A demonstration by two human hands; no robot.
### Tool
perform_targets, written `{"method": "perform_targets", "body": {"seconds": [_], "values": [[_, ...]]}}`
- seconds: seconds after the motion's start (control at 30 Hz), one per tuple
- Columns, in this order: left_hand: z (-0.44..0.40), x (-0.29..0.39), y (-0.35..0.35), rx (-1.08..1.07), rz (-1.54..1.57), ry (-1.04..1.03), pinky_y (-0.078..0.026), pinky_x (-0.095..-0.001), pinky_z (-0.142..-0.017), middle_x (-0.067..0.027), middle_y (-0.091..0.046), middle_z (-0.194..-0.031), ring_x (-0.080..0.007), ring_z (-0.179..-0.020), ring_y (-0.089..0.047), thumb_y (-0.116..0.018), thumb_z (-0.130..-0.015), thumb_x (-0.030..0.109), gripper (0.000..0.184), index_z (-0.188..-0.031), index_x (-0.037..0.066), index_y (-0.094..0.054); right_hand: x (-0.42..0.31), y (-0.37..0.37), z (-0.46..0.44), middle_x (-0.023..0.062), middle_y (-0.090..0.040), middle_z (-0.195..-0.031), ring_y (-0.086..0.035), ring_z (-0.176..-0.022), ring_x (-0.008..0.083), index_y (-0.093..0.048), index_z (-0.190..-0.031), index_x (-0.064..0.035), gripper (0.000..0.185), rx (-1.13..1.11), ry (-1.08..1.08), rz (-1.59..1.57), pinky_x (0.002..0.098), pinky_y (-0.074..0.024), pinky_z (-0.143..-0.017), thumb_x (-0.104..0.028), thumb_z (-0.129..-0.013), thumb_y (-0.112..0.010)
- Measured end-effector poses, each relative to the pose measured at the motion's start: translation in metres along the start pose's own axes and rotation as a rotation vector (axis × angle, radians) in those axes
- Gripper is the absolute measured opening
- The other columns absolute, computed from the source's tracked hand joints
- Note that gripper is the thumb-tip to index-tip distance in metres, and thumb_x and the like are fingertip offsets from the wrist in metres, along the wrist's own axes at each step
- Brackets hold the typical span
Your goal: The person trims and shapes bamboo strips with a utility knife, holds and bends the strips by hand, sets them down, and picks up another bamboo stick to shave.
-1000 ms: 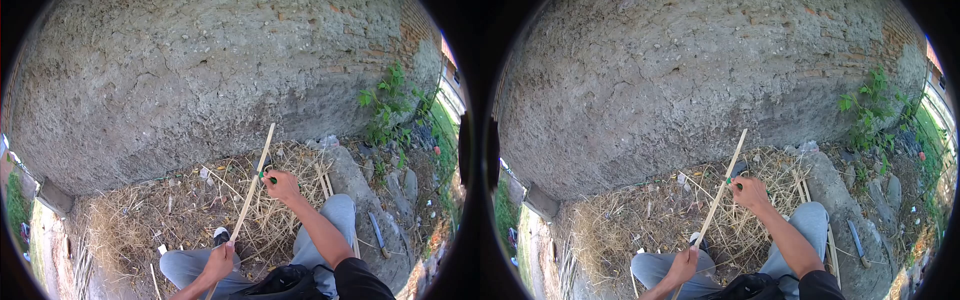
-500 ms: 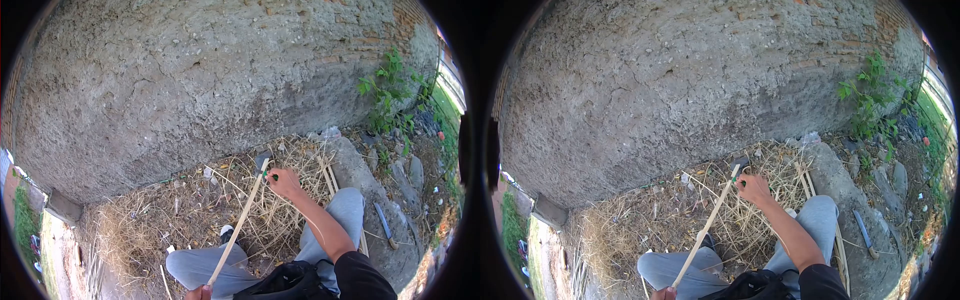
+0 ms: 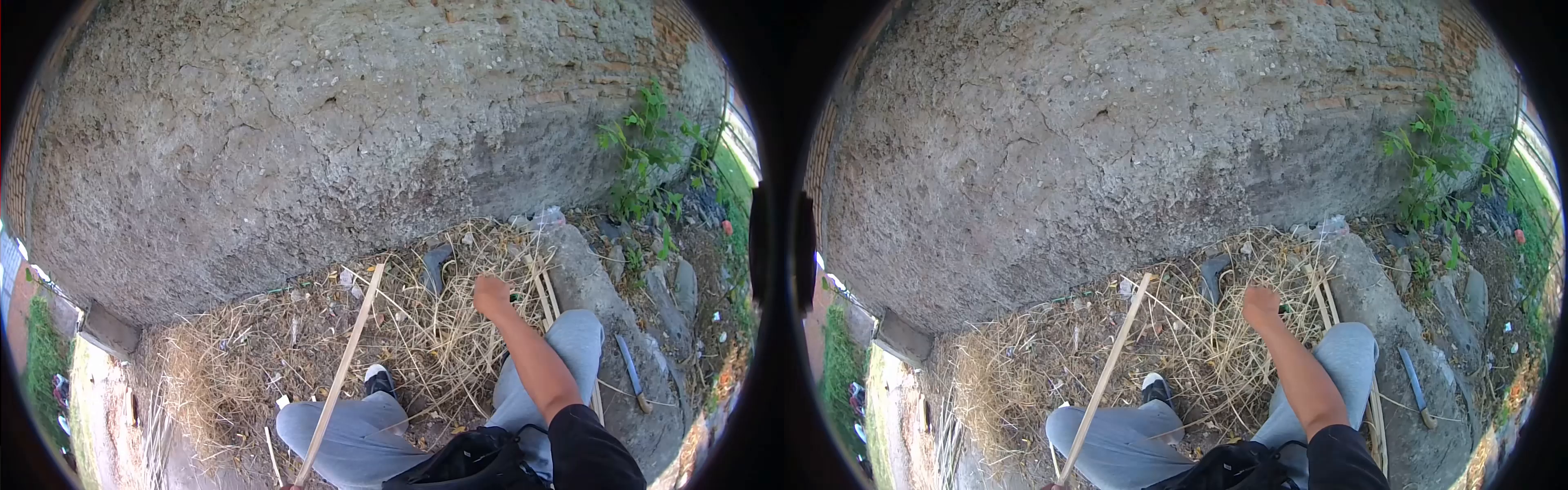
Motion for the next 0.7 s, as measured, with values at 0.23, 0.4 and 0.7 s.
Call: {"method": "perform_targets", "body": {"seconds": [0.23,0.4,0.7], "values": [[-0.057,0.016,-0.018,0.01,0.044,-0.006,-0.039,-0.0349,-0.053,-0.0063,-0.046,-0.062,-0.0133,-0.061,-0.045,-0.039,-0.103,0.027,0.037,-0.082,0.002,-0.056,-0.049,0.1,0.06,0.0174,-0.07,-0.087,-0.07,-0.077,0.0302,-0.065,-0.093,-0.0024,0.016,0.202,0.236,-0.141,0.0422,-0.0523,-0.061,-0.017,-0.087,-0.063],[-0.101,0.034,-0.048,-0.277,0.694,0.169,-0.034,-0.028,-0.041,-0.0023,-0.042,-0.055,-0.0111,-0.043,-0.039,-0.034,-0.105,0.036,0.041,-0.092,0.002,-0.053,-0.073,0.128,0.113,0.0143,-0.071,-0.09,-0.068,-0.066,0.0302,-0.061,-0.096,-0.0016,0.019,0.325,0.636,-0.772,0.04,-0.0516,-0.056,-0.019,-0.089,-0.065],[-0.173,0.107,-0.094,-0.351,0.8,0.03,-0.024,-0.024,-0.039,0.0031,-0.034,-0.056,-0.0058,-0.043,-0.03,-0.032,-0.104,0.043,0.046,-0.087,0.003,-0.049,-0.111,0.092,0.16,0.0123,-0.071,-0.095,-0.069,-0.074,0.0306,-0.064,-0.088,-0.0042,0.02,0.147,0.923,-0.898,0.0377,-0.0553,-0.062,-0.024,-0.087,-0.068]]}}
Point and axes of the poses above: each hand's wrist, its own z-axis away from the middle knuckle, its own y-axis out of the back of the hand, x = y × z, the point moved 2 cm from there along -z, towards the middle knuckle
